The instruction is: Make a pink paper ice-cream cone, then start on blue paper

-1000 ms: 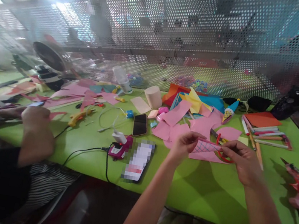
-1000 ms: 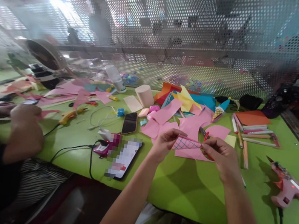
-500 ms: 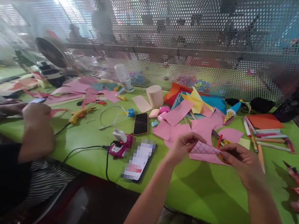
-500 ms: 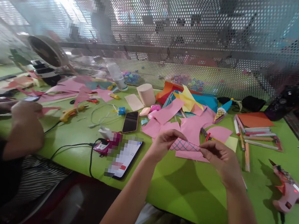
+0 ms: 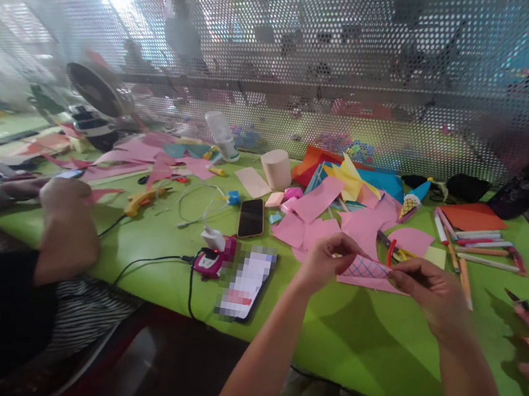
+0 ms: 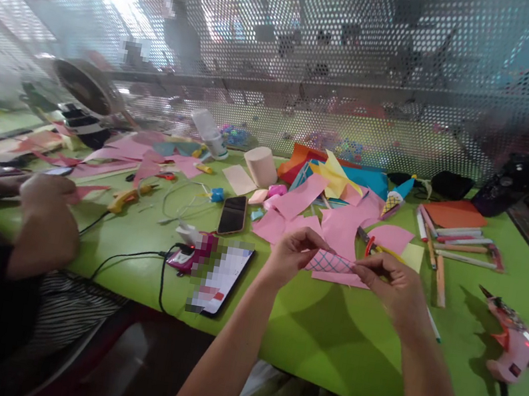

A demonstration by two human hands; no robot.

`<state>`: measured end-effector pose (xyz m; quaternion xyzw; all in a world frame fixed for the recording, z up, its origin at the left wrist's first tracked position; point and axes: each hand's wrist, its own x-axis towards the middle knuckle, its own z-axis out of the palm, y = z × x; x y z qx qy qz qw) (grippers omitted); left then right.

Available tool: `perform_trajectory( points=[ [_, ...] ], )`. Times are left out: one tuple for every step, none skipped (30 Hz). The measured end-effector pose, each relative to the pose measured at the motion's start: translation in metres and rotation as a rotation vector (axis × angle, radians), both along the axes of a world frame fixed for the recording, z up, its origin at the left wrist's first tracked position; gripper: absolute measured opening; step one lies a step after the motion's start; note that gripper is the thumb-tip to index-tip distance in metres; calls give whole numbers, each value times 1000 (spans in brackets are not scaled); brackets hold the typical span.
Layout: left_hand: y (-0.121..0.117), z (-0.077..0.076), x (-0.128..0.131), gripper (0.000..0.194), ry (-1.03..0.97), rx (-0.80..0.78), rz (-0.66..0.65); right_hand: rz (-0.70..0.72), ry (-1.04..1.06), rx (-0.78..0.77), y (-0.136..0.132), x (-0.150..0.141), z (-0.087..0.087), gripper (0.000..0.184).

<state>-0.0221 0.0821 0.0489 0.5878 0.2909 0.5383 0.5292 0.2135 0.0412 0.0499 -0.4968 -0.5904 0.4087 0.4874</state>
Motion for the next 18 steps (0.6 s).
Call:
perform_trajectory(
  points=[
    [-1, 1, 0, 23, 5, 6, 3, -4, 3, 4, 0, 0, 0, 26],
    [-2, 3, 0, 24, 8, 15, 8, -9, 5, 6, -1, 0, 1, 26],
    [-4, 4, 0, 23, 10, 27, 13, -14, 8, 7, -1, 0, 1, 26],
    [-5, 6, 1, 23, 8, 41, 17, -19, 17, 5, -1, -1, 2, 26],
    [-6, 7, 1, 22, 3, 57, 21, -24, 40, -2, -1, -1, 3, 27],
    [-7, 8, 2, 20, -5, 74, 24, -28, 74, -15, -1, -2, 3, 27],
    [-8, 10, 2, 18, -13, 89, 27, -29, 113, -35, -1, -2, 4, 27],
    [-9, 11, 3, 15, -20, 104, 30, -24, 152, -61, -1, -2, 4, 27],
    [-10, 11, 4, 12, -27, 118, 30, -12, 185, -94, -1, -2, 4, 27],
    [-11, 11, 5, 8, -37, 134, 27, 6, 213, -129, 0, -2, 4, 27],
    [-11, 11, 5, 6, -47, 155, 27, 27, 241, -161, 0, -2, 4, 27],
    [-12, 10, 6, 6, -53, 182, 30, 43, 272, -187, 0, -3, 4, 27],
    [-12, 10, 7, 8, -48, 215, 35, 52, 310, -206, 1, -3, 4, 26],
    [-13, 9, 7, 11, -28, 252, 41, 48, 355, -218, 1, -3, 4, 25],
    [-13, 8, 8, 14, 6, 291, 49, 34, 401, -229, 1, -4, 4, 23],
    [-13, 7, 8, 17, 46, 328, 56, 15, 445, -240, 2, -4, 5, 23],
    [-14, 7, 8, 19, 87, 361, 61, 2, 483, -251, 2, -4, 5, 25],
    [-14, 6, 9, 21, 121, 387, 64, -8, 514, -261, 2, -5, 6, 26]
  ],
)
